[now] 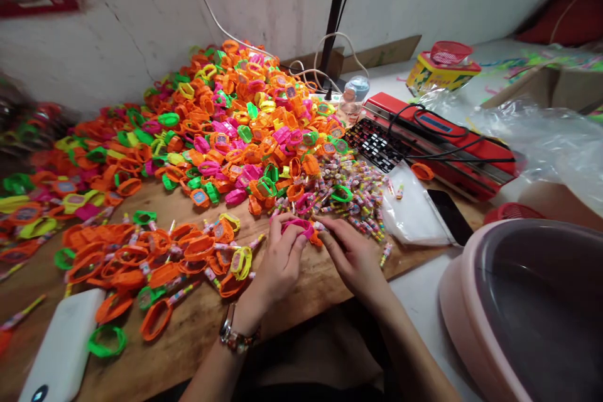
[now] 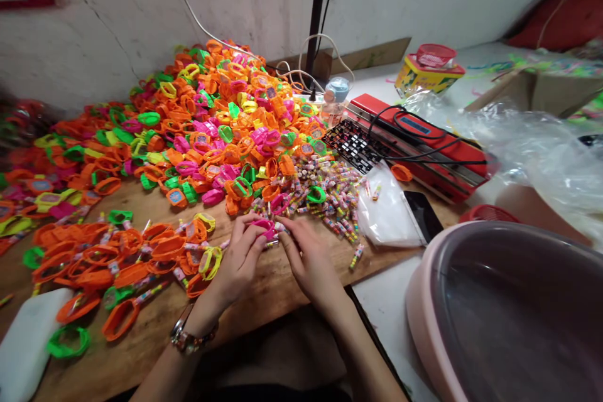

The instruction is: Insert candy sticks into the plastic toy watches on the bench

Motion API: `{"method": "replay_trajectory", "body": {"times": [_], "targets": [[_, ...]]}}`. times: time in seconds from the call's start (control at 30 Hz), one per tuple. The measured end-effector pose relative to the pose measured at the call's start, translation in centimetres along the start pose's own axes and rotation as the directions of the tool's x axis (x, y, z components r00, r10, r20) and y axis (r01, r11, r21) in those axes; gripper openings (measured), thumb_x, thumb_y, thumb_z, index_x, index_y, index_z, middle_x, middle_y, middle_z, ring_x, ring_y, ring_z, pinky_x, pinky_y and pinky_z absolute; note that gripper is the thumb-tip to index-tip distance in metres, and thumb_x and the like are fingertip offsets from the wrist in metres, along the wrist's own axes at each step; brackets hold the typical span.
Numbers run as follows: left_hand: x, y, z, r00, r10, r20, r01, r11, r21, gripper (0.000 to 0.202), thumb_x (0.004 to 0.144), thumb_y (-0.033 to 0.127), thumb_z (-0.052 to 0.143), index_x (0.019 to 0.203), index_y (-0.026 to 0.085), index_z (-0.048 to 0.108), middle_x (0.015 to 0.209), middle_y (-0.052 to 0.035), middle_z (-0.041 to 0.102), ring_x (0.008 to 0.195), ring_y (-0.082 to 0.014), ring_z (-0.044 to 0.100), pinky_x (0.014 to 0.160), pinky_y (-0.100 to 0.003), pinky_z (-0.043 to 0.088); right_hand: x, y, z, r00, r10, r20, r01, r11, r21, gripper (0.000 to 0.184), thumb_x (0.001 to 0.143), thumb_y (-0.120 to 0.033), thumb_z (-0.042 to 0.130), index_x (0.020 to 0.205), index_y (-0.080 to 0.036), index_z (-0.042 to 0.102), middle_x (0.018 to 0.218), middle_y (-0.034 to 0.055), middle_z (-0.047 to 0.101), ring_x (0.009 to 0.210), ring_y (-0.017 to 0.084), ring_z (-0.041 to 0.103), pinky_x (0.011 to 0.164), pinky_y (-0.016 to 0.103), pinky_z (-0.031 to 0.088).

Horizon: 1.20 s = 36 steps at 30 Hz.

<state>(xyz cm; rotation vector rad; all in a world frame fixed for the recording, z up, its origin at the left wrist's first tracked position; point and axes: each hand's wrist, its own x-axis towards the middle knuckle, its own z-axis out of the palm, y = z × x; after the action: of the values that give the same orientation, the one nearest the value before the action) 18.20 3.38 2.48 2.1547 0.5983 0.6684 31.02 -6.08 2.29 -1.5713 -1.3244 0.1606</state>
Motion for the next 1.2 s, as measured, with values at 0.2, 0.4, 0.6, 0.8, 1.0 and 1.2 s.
{"method": "replay_trajectory", "body": {"times": [0.2,0.4,0.6,0.8,1.0,1.2], "targets": [[0.0,0.2,-0.4,0.999,0.045,0.012,-0.046,0.998,0.051,0.019,0.096,0.023,0.039,0.096,0.018,0.057,0.112,-0.0097,0.047,0.108,-0.0194,0.051,0.097,-0.039,0.045,-0.5,0.2,0.5,0.989,-0.139,-0.050,0.113,0.928,-0.355,0.035,0.096,-0.018,0.043,0.130,-0.017,0.053,0.100,0.0105,0.063,0.092,0.020,0.059,0.082,0.035,0.051],[-0.3,-0.1,-0.4,0.999,0.004,0.035,-0.004,1.000,-0.021,0.020,0.095,0.024,0.039,0.088,0.019,0.056,0.109,-0.0090,0.049,0.106,-0.0200,0.052,0.098,-0.039,0.045,-0.4,-0.3,0.3,0.941,-0.314,0.124,0.316,0.692,-0.649,0.030,0.093,-0.023,0.053,0.118,-0.007,0.057,0.090,0.0116,0.064,0.081,0.022,0.053,0.073,0.035,0.044],[-2.3,-1.5,-0.2,0.995,-0.071,0.066,0.078,0.991,-0.110,0.022,0.096,0.024,0.036,0.084,0.019,0.054,0.100,-0.0066,0.052,0.102,-0.0187,0.053,0.094,-0.035,0.045,-1.1,-0.3,0.6,0.847,-0.416,0.330,0.523,0.542,-0.658,0.018,0.094,-0.014,0.048,0.098,-0.010,0.065,0.073,0.0049,0.059,0.068,0.018,0.048,0.065,0.032,0.037],[-3.3,-1.2,-1.3,0.994,-0.101,0.046,0.102,0.995,-0.015,0.022,0.096,0.024,0.035,0.088,0.019,0.055,0.105,-0.0074,0.051,0.106,-0.0194,0.050,0.098,-0.037,0.041,-2.0,-0.6,1.9,0.963,-0.207,0.175,0.271,0.716,-0.643,0.046,0.095,-0.036,0.048,0.127,-0.004,0.051,0.086,0.0103,0.059,0.079,0.022,0.052,0.071,0.034,0.045],[-2.7,-0.1,-1.7,0.996,-0.072,0.049,0.070,0.997,0.038,0.022,0.096,0.024,0.035,0.088,0.019,0.055,0.105,-0.0080,0.051,0.105,-0.0196,0.051,0.096,-0.037,0.043,-2.3,-1.2,2.6,0.970,-0.194,0.149,0.244,0.716,-0.654,0.041,0.095,-0.037,0.049,0.118,-0.004,0.055,0.089,0.0134,0.059,0.079,0.023,0.053,0.070,0.035,0.045],[-3.2,-1.2,-1.4,0.994,-0.091,0.058,0.088,0.994,0.058,0.023,0.094,0.028,0.036,0.086,0.020,0.056,0.103,-0.0078,0.054,0.104,-0.0210,0.053,0.095,-0.038,0.044,-1.8,-1.5,1.9,0.945,-0.230,0.232,0.327,0.646,-0.690,0.024,0.097,-0.034,0.045,0.090,-0.015,0.058,0.074,0.0039,0.055,0.068,0.020,0.050,0.060,0.032,0.039]]}}
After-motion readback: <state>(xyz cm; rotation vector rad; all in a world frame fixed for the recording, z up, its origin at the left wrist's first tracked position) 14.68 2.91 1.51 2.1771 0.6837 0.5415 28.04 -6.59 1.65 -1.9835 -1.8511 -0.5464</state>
